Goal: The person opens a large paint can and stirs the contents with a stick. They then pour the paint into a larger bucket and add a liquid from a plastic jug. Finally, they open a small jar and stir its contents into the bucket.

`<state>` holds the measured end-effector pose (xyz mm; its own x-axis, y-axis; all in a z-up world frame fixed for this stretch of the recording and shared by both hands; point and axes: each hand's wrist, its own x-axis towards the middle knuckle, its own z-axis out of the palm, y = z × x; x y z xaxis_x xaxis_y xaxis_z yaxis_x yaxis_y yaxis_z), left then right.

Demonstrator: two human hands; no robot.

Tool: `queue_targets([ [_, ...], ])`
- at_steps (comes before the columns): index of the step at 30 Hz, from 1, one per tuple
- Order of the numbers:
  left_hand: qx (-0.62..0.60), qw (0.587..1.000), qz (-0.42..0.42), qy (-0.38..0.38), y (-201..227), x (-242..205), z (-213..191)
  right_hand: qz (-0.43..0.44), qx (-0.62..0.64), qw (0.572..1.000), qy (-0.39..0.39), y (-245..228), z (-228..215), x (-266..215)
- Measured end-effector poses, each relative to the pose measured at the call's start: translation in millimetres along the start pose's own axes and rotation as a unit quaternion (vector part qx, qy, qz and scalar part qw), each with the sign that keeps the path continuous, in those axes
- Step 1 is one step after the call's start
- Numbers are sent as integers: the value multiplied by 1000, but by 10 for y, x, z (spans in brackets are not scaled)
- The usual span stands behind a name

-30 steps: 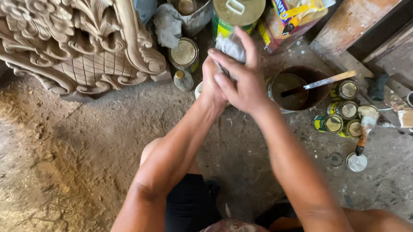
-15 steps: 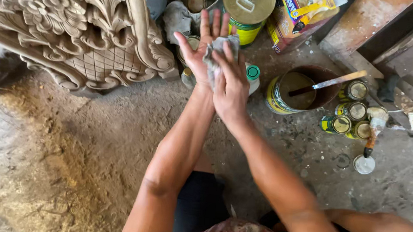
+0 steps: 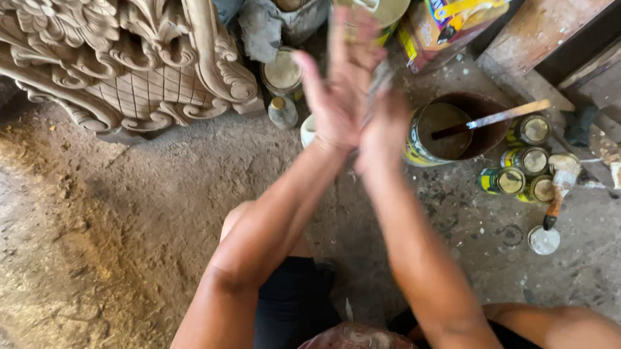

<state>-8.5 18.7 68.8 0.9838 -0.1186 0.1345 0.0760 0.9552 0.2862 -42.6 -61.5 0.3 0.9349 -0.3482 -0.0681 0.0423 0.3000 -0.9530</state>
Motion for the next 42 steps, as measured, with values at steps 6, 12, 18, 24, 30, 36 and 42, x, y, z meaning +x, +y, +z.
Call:
queue_targets([
  [6,280,959,-31,21,-330,-177,98,-201,-8,979,-25,-636,-128,797],
  [12,157,976,-54,139,111,351,-494,-290,-512,772,-238,-552,-7,151],
  [18,704,640,302,59,71,1033,-1092,-302,-582,711,-254,-961,-574,165],
  [24,928,349,91,-99,-149,1449,-971,-203,-728,538,-373,-1528,-1303,-123],
  [30,906,352,-109,-208,71,25,-257,-16,-801,466,-375,-2082,-2635,-660],
  [36,870,372,53,-319,-457,-625,171,28,-865,467,-180,-1595,-4200,-733],
  [42,801,438,-43,-405,-1909,-1118,103,34,-753,657,-19,-423,-5037,-364],
])
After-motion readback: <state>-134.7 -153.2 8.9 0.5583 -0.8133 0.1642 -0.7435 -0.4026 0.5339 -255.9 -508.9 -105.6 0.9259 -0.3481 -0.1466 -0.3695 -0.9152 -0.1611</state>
